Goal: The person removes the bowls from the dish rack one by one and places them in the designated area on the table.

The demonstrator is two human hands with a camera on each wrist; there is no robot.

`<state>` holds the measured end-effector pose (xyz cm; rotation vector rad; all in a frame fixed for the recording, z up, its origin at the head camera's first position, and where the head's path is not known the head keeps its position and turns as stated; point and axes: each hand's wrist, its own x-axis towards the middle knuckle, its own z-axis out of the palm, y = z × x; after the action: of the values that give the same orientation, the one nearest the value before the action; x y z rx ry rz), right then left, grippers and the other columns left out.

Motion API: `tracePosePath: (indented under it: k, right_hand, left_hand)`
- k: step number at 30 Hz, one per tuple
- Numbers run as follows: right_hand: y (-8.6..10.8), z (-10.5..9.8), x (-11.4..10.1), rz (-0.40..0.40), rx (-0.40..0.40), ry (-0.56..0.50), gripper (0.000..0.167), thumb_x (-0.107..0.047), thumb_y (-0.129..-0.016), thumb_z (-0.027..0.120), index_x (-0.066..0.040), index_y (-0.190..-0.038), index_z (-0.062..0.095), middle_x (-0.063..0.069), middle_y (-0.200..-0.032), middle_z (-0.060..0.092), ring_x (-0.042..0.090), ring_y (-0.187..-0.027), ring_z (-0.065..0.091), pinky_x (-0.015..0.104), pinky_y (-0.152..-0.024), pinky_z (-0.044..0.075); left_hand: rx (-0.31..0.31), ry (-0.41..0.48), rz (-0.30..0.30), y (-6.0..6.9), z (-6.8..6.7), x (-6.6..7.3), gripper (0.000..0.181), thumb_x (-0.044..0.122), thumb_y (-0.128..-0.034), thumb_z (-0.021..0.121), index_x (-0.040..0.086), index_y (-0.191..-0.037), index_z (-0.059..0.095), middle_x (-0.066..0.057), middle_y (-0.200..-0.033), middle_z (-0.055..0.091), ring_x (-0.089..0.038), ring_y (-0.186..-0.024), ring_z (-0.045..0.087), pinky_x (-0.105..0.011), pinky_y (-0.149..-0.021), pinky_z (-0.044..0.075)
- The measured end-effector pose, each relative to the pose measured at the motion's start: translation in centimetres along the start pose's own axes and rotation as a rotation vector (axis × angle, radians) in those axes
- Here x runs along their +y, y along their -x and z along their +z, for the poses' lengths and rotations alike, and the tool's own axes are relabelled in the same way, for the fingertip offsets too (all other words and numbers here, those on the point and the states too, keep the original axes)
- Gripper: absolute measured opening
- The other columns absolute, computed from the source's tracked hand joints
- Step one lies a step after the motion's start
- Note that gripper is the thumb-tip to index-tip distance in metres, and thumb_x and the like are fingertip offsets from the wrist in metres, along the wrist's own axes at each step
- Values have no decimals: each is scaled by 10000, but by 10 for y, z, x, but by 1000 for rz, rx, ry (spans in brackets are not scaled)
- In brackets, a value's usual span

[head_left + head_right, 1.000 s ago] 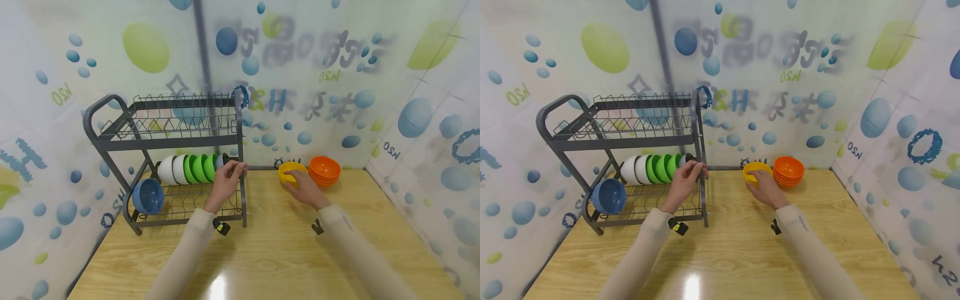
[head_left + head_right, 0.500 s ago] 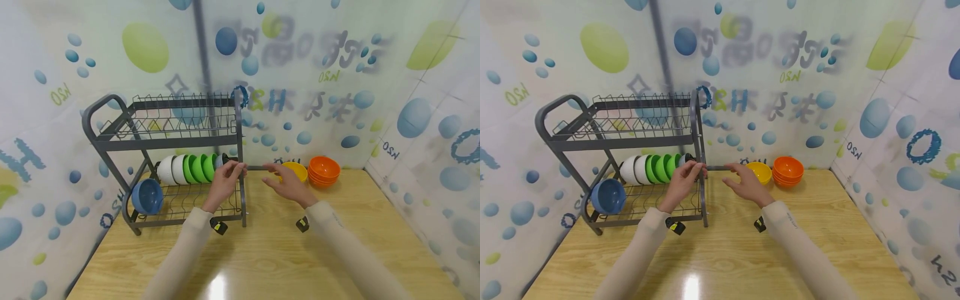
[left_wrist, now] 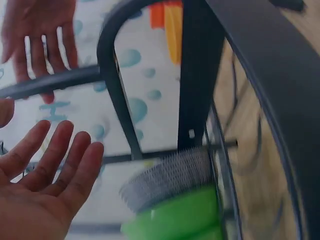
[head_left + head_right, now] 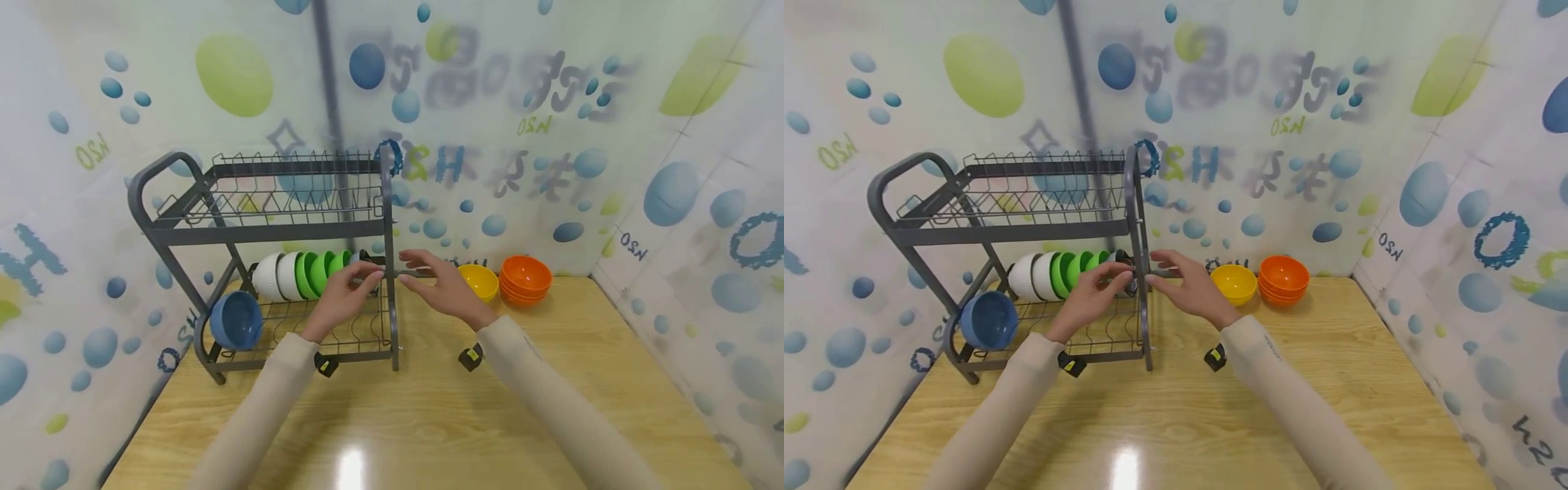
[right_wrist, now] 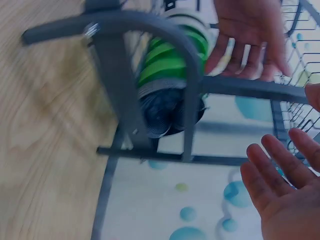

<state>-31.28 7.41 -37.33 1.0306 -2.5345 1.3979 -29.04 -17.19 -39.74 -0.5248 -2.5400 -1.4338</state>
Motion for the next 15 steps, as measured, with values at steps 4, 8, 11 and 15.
tracePosePath:
  k: [4, 8, 11, 15]
  right_hand:
    - [-9, 1, -11, 7, 7, -56, 503, -356, -1031, 624, -216, -1495, 491, 15, -1475, 576, 260, -1334, 574, 460, -1153, 459]
    - [-19, 5, -17, 17, 29, -69, 494, -380, -1032, 618, -198, -1478, 509, 32, -1401, 620, 246, -1299, 599, 444, -1138, 476]
    - [-25, 9, -20, 10, 59, -69, 438, -391, -1034, 609, -181, -1416, 564, 29, -1323, 663, 201, -1233, 638, 397, -1098, 512]
    - [-30, 13, -24, -10, 96, -91, 305, -370, -1033, 616, -172, -1261, 659, 19, -1229, 713, 168, -1107, 692, 349, -1005, 572]
  left_hand:
    - [-12, -88, 23, 7, -20, -4, 415, 476, -1044, 548, 168, -1301, 656, -44, -1254, 702, -257, -1121, 673, -489, -986, 549]
    - [-36, -202, 21, 16, -38, -6, 413, 450, -1051, 550, 132, -1290, 663, -51, -1262, 683, -253, -1141, 656, -491, -982, 546]
    - [-66, -312, 14, 24, -50, -10, 417, 454, -1050, 552, 119, -1262, 679, -60, -1251, 665, -271, -1155, 633, -502, -975, 539]
    - [-118, -441, 31, 33, -63, -14, 382, 434, -1049, 563, 123, -1227, 696, -95, -1232, 661, -315, -1171, 602, -526, -971, 524]
